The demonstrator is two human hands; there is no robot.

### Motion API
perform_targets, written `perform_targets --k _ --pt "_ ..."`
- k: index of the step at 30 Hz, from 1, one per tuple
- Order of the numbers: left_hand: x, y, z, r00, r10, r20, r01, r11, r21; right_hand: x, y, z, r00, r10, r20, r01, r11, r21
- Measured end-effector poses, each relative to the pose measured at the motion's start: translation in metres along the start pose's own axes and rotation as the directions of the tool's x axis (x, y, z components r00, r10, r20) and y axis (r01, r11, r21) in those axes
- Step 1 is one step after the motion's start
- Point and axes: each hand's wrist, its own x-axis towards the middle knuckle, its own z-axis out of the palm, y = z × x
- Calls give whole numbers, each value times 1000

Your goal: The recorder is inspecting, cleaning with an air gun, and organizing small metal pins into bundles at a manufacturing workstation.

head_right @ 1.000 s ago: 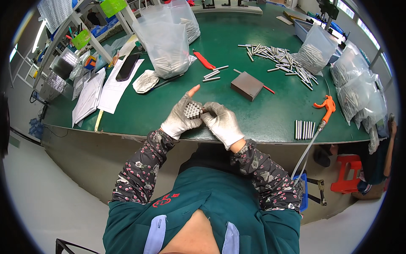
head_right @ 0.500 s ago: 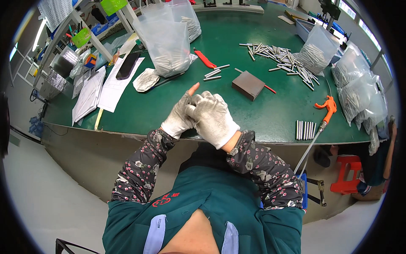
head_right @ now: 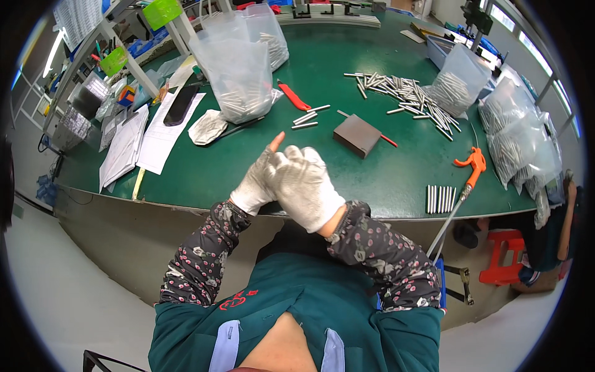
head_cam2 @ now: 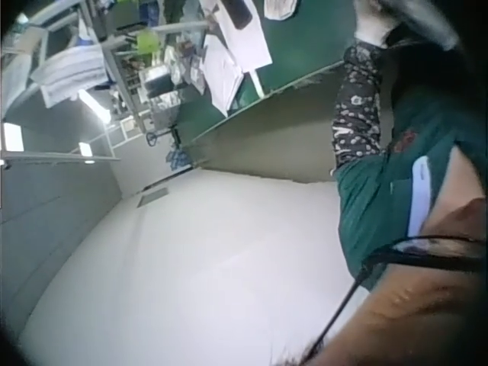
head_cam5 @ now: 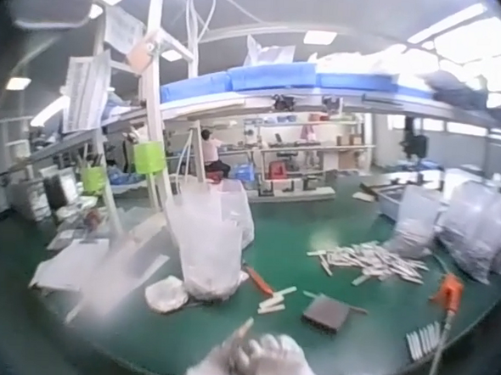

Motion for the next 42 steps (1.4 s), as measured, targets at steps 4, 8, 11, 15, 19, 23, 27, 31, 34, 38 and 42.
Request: perform_targets --k 4,8,11,15,19,23,27,31,34,38,42 --pt "7 19 -6 1000 12 23 -9 993 -119 3 8 -9 994 97 -46 -85 974 208" --pt "3 6 2 980 -151 129 190 906 -378 4 3 -9 995 78 69 -88 982 166" --pt "1 15 -7 975 -174 141 216 895 -391 12 12 -11 988 156 -2 -149 943 299" --pt "-1 18 -13 983 -156 98 179 935 -308 22 45 -8 830 545 -120 -301 619 725" --pt "1 19 -6 980 -161 120 193 920 -340 -6 77 62 729 681 67 -551 526 648" --pt "0 22 -5 984 -137 115 171 907 -385 -17 85 83 665 740 100 -694 563 450" --pt "-3 17 -7 978 -163 128 200 901 -385 -8 59 43 732 673 105 -681 724 109" --pt "2 7 -5 977 -139 161 202 844 -496 -23 50 27 796 454 401 -602 522 604" --pt "-1 1 0 995 -67 72 96 830 -550 -19 33 28 847 341 409 -532 504 681" --pt "0 -6 1 990 -116 76 138 822 -552 -20 36 38 890 266 370 -453 436 777" --pt "-6 -5 -4 1000 8 -6 -10 961 -278 -24 38 39 878 229 420 -479 423 770"
